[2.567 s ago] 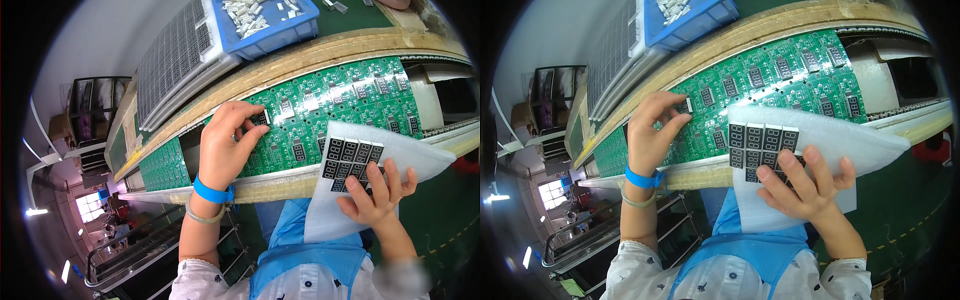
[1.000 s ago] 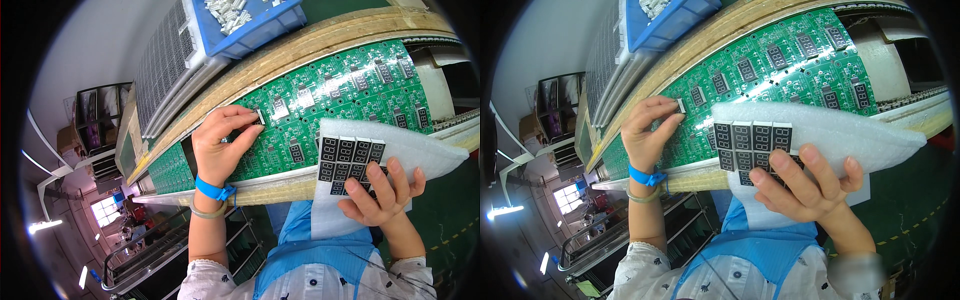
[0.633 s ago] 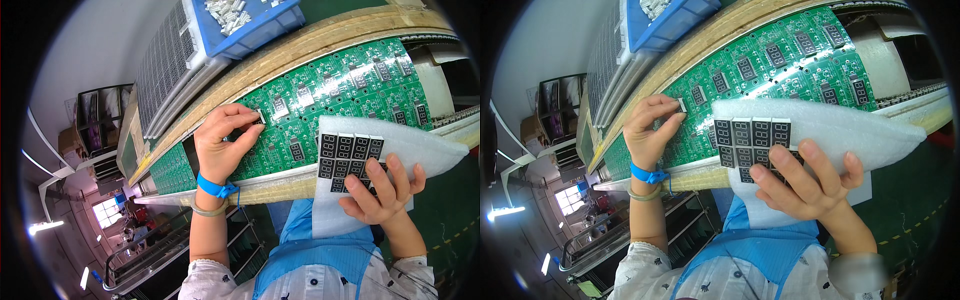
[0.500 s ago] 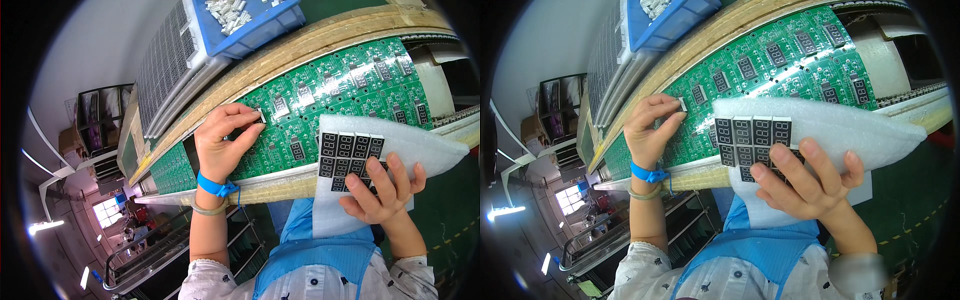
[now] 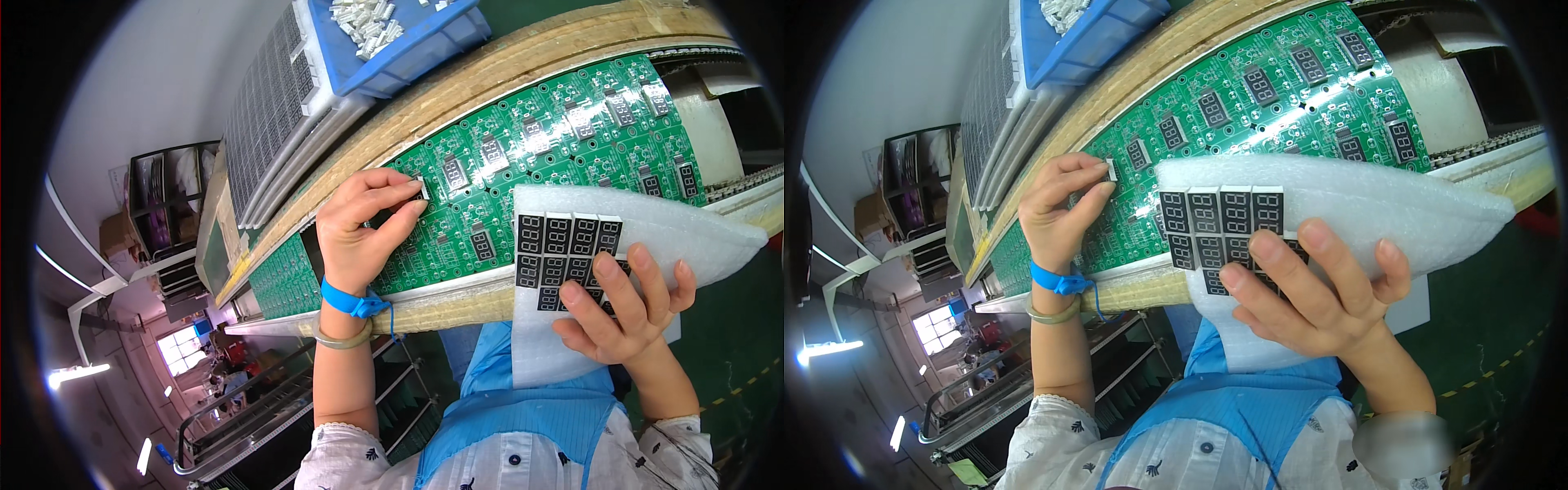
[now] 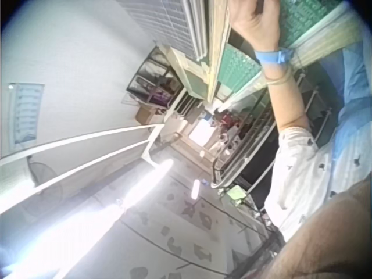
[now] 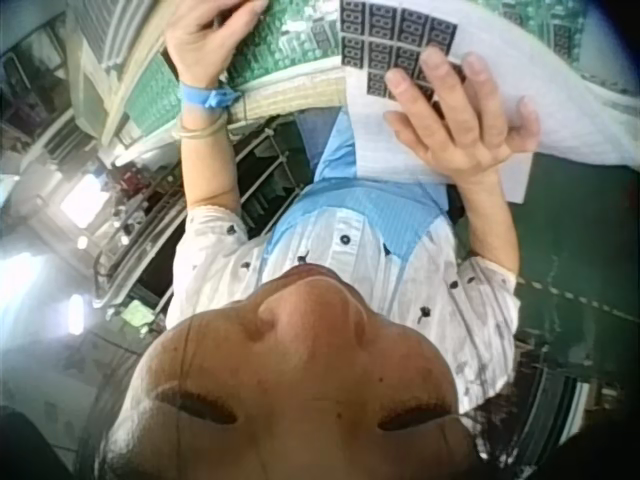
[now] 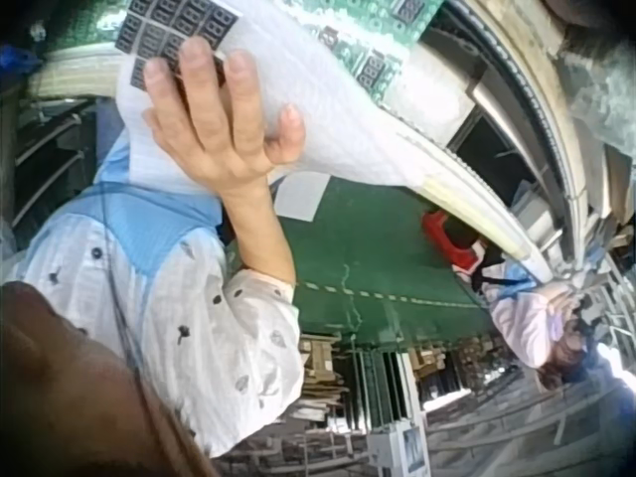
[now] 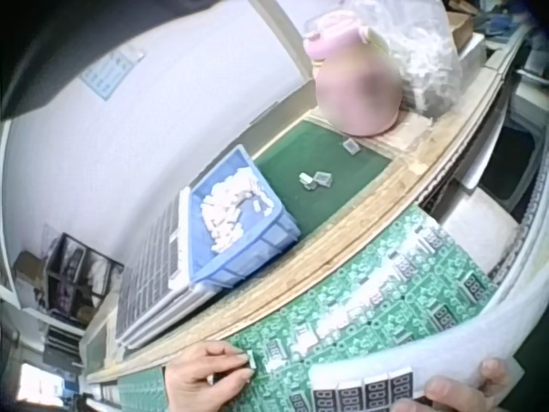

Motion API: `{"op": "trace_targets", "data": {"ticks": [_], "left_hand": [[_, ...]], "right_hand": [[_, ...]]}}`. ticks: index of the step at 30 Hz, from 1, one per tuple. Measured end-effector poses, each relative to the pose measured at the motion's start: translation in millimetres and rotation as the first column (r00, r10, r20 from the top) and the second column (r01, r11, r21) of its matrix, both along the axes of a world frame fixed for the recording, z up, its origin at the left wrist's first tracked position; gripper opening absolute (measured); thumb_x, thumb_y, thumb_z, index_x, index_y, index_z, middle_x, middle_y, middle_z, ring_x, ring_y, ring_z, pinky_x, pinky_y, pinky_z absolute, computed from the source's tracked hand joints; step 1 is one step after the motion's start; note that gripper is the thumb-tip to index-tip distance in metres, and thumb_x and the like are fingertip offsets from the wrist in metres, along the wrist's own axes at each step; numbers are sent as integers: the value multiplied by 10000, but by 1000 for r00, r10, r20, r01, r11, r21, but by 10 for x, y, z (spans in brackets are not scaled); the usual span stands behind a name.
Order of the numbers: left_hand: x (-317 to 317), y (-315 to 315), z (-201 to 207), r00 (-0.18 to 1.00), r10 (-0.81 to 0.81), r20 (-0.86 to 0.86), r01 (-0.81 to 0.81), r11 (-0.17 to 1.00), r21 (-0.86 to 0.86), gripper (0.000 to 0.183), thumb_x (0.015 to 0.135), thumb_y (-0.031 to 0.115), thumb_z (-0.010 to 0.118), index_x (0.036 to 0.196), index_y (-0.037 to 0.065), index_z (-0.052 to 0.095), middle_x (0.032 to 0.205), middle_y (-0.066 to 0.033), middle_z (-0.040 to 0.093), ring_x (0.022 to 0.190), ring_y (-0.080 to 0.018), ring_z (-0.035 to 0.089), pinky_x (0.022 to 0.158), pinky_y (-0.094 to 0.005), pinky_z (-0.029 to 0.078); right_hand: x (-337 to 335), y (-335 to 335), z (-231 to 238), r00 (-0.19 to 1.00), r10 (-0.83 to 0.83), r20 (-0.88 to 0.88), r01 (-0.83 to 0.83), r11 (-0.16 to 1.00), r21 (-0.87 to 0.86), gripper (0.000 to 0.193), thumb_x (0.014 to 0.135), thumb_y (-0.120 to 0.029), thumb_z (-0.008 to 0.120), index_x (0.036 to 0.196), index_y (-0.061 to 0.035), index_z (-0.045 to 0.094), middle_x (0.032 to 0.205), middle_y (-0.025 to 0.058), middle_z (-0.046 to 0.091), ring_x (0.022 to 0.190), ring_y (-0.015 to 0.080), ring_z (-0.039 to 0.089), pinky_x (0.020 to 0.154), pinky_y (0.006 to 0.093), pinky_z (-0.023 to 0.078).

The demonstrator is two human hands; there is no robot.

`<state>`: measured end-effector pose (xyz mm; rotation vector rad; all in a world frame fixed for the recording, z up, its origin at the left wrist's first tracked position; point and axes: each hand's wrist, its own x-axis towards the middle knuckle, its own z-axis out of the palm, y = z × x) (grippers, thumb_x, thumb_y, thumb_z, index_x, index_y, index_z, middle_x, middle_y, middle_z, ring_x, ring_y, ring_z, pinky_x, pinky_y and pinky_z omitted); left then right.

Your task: The person assembles electronic circuit boards by hand, inserting small white connectors and black display modules into designated slots on the green PCBs. The person handles the components one at a time, pressing them into place on the boards arranged on a workbench.

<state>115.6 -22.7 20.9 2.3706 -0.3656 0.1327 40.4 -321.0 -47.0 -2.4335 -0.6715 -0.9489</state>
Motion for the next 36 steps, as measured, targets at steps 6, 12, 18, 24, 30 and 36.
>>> {"op": "trace_targets", "data": {"ticks": [6,12,18,24,30,36], "left_hand": [[-2,2,3,1000,0,-4,0,1000,30,255,726,-81,794,971,-20,766,1034,-138,705,963,-203,666,840,-291,529],[3,20,-2,1000,-16,7,16,999,33,258,718,-71,807,968,-17,767,1027,-128,705,964,-204,663,844,-298,525],[7,-47,63,1000,-11,-4,12,996,83,246,723,-58,805,962,-8,773,1017,-113,704,944,-198,659,829,-297,519],[30,-63,68,999,-30,13,29,994,105,240,727,-50,800,961,-3,776,999,-110,704,928,-192,661,810,-289,517],[49,-51,78,994,-86,64,74,983,166,262,712,-49,802,968,3,780,980,-111,705,891,-194,668,771,-289,525],[83,-35,50,985,-126,116,108,983,151,231,723,-30,806,948,18,787,932,-79,701,779,-154,670,653,-258,520]], "right_hand": [[-4,-5,-9,1000,-3,1,3,1000,-3,263,998,-495,504,1174,-406,678,1334,-99,635,1313,181,533,1227,524,144],[5,0,-8,1000,-5,8,5,1000,-2,251,1000,-494,502,1158,-403,674,1331,-101,637,1312,180,534,1225,523,151],[5,-8,2,1000,0,0,0,1000,-12,271,1005,-520,487,1158,-398,674,1329,-95,640,1313,182,534,1228,518,149],[11,-4,-3,1000,0,-1,0,1000,-15,288,1009,-530,474,1168,-397,675,1330,-87,639,1322,183,527,1235,511,140],[5,-8,9,1000,-3,-9,3,1000,-29,298,1010,-539,466,1175,-402,673,1336,-87,635,1330,184,519,1241,510,130],[2,-6,5,1000,-8,-8,8,1000,-30,300,1012,-543,458,1189,-412,661,1338,-98,632,1334,181,516,1242,511,130]]}}
